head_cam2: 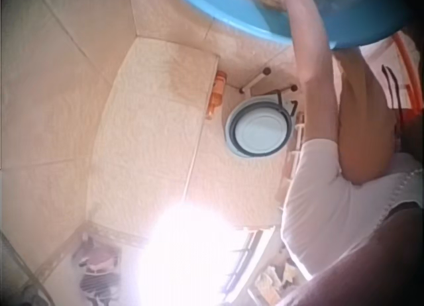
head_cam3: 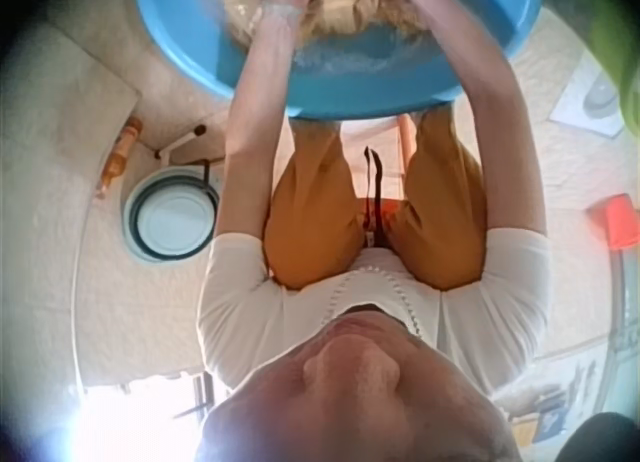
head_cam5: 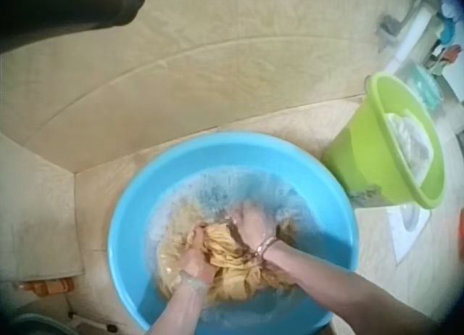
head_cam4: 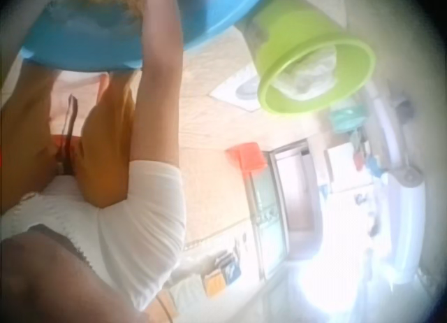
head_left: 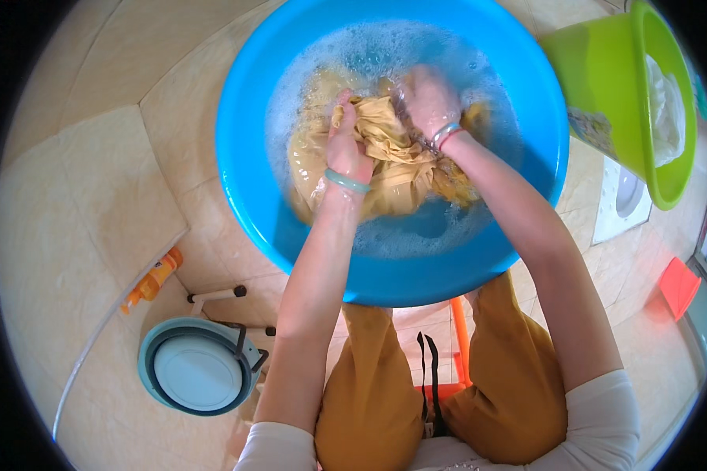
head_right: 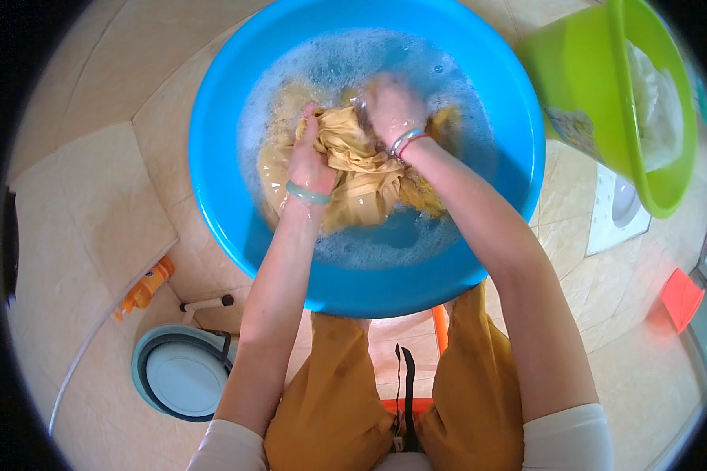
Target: The person hand-washes clothes in a blue basin filled with soapy water. They scrub and wring out a white cloth, placing it into a green bucket, then proceed to scrub and wring out a yellow cloth in the same manner.
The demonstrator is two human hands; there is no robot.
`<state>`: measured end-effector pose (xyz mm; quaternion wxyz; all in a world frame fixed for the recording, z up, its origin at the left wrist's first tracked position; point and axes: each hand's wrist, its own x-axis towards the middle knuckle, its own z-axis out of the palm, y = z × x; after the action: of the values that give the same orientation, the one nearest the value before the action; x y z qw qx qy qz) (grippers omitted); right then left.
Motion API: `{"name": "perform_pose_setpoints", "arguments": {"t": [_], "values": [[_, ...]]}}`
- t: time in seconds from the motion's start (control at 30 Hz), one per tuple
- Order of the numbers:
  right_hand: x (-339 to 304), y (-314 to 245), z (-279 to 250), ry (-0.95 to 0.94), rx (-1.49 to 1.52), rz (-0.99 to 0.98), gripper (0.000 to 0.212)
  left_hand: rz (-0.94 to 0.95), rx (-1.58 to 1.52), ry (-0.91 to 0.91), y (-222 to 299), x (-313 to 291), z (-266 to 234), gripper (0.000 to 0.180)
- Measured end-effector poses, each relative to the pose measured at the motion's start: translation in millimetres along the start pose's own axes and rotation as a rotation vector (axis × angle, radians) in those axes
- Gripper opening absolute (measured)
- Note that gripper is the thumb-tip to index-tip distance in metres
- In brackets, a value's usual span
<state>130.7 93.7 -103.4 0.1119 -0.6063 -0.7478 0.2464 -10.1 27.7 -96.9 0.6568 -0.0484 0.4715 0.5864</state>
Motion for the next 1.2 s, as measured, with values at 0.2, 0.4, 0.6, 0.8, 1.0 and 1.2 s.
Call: {"name": "perform_pose_setpoints", "arguments": {"t": [0.2, 0.4, 0.6, 0.8, 1.0, 1.2], "values": [[-88, -83, -59, 0.049, 0.251, -0.591, 0.022, -0.067, 0.047, -0.149, 26, -32, 13, 0.040], [-102, -124, -65, 0.151, 0.378, -0.661, 0.028, -0.295, -0.163, -0.285, 32, -45, 6, 0.035], [-82, -129, -57, 0.309, 0.420, -0.685, 0.025, -0.275, -0.197, -0.290, 26, -57, 6, 0.036], [-58, -103, -56, 0.305, 0.535, -0.645, 0.016, -0.102, -0.152, 0.022, 24, -85, 38, 0.037], [-19, -6, -27, 0.103, 0.182, -0.321, 0.036, -0.078, 0.165, 0.193, 8, -80, 58, 0.046], [3, 19, -5, 0.223, 0.051, -0.093, 0.031, 0.016, -0.021, -0.003, 22, -19, 5, 0.040]]}}
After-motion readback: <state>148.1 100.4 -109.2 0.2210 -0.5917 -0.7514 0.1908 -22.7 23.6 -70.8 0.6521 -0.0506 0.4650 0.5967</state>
